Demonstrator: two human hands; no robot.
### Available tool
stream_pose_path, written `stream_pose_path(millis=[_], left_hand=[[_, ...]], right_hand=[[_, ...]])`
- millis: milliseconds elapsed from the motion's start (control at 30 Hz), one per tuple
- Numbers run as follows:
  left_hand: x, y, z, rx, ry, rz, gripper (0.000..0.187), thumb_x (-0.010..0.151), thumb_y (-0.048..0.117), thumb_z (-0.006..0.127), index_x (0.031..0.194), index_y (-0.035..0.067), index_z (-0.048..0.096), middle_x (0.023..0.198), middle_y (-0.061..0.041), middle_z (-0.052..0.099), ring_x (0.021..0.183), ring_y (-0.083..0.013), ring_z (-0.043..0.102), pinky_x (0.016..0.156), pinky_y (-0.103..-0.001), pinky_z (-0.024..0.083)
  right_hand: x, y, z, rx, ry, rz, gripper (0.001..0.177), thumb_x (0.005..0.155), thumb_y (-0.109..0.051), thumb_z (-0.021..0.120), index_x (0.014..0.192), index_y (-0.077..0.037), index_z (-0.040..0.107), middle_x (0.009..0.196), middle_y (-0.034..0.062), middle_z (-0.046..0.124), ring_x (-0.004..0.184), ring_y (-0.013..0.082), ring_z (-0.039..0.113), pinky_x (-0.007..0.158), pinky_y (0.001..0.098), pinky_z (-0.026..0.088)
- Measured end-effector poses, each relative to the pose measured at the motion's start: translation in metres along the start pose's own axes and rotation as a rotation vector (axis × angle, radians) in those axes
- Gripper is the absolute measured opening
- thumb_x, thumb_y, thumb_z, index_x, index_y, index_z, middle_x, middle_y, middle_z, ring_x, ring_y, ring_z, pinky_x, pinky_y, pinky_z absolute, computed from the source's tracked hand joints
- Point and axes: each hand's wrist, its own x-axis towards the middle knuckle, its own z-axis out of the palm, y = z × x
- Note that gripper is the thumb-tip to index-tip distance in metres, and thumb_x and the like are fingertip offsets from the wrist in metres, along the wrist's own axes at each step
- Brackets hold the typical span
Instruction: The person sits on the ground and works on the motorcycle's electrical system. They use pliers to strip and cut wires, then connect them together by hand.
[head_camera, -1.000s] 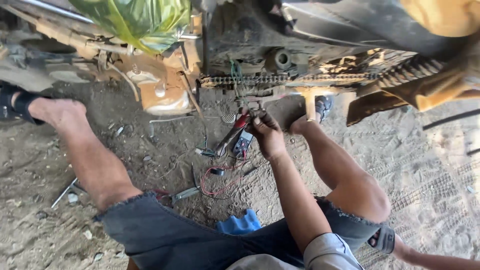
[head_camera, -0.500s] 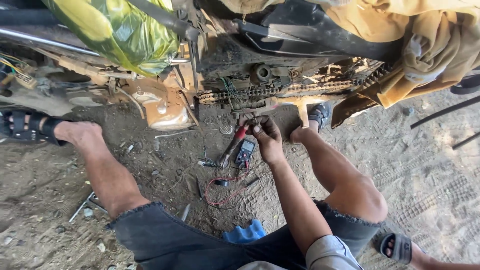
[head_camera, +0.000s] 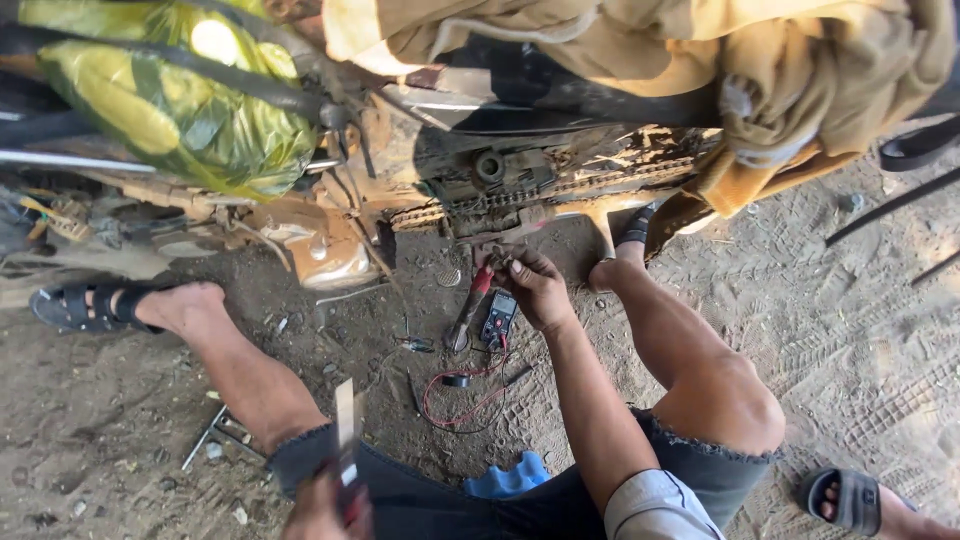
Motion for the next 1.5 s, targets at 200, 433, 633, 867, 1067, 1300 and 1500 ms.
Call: stream_pose_path(millis=[200,433,633,867,1067,1300,1500], left_hand=[[0.114,0.191,-0.051,0.026,-0.042,0.360,0.030,0.101,0.034,0.056,0.103,0.005,0.061,0.087,-0.010,0.068,0.065,-0.0257,0.069,0.058,-0.042,0.058],[0.158,0.221,-0.046,0.148,-0.121,0.336,0.033,0.102,0.040,0.059,0.103,0.007,0.061,0.090,-0.007,0.066,0.063,-0.0252,0.070,0.057,-0.043,0.060],[0.177,0.209,-0.031,0.188,0.045,0.509,0.049,0.096,0.038,0.067,0.118,-0.004,0.060,0.103,-0.015,0.067,0.051,-0.0207,0.066,0.037,-0.032,0.057],[0.187,0.245,-0.062,0.216,-0.123,0.354,0.038,0.089,0.025,0.070,0.118,0.000,0.067,0.110,-0.019,0.070,0.093,-0.0404,0.076,0.075,-0.050,0.064],[0.210,0.227,-0.037,0.274,-0.033,0.416,0.041,0.081,0.028,0.075,0.114,0.004,0.070,0.107,-0.018,0.072,0.090,-0.0441,0.075,0.074,-0.054,0.062],[0.208,0.220,-0.031,0.244,0.056,0.452,0.035,0.077,0.028,0.073,0.106,0.008,0.072,0.099,-0.016,0.073,0.085,-0.0437,0.075,0.075,-0.054,0.062],[0.220,0.200,-0.006,0.203,0.201,0.519,0.023,0.074,0.031,0.072,0.090,0.015,0.070,0.084,-0.009,0.072,0.074,-0.0400,0.075,0.067,-0.051,0.061]], right_hand=[[-0.003,-0.010,0.003,-0.023,0.003,0.089,0.039,0.095,0.000,0.061,0.133,0.008,0.059,0.118,0.0210,0.069,0.106,0.0298,0.068,0.099,0.0399,0.054],[0.000,-0.002,-0.002,-0.010,0.110,0.128,0.033,0.097,-0.003,0.062,0.128,0.008,0.064,0.102,0.0136,0.069,0.086,0.0213,0.066,0.088,0.0338,0.053],[0.003,0.005,-0.001,0.124,0.103,0.147,0.020,0.096,-0.003,0.064,0.114,0.003,0.066,0.092,0.0096,0.066,0.080,0.0202,0.061,0.084,0.0349,0.048],[0.007,0.019,-0.002,0.060,0.168,0.107,0.017,0.093,-0.009,0.067,0.106,-0.001,0.074,0.078,0.0080,0.067,0.070,0.0225,0.074,0.066,0.0314,0.058],[-0.002,0.005,0.016,-0.093,0.160,0.087,0.016,0.092,-0.012,0.069,0.103,-0.002,0.073,0.080,0.0036,0.067,0.077,0.0171,0.073,0.074,0.0289,0.060],[-0.008,-0.001,0.029,-0.122,0.187,0.062,0.013,0.092,-0.008,0.069,0.102,0.001,0.070,0.078,0.0060,0.067,0.079,0.0198,0.074,0.077,0.0318,0.062],[-0.007,-0.002,0.029,-0.167,0.189,0.017,0.013,0.094,-0.007,0.068,0.103,0.002,0.070,0.079,0.0117,0.068,0.079,0.0232,0.075,0.081,0.0363,0.062]])
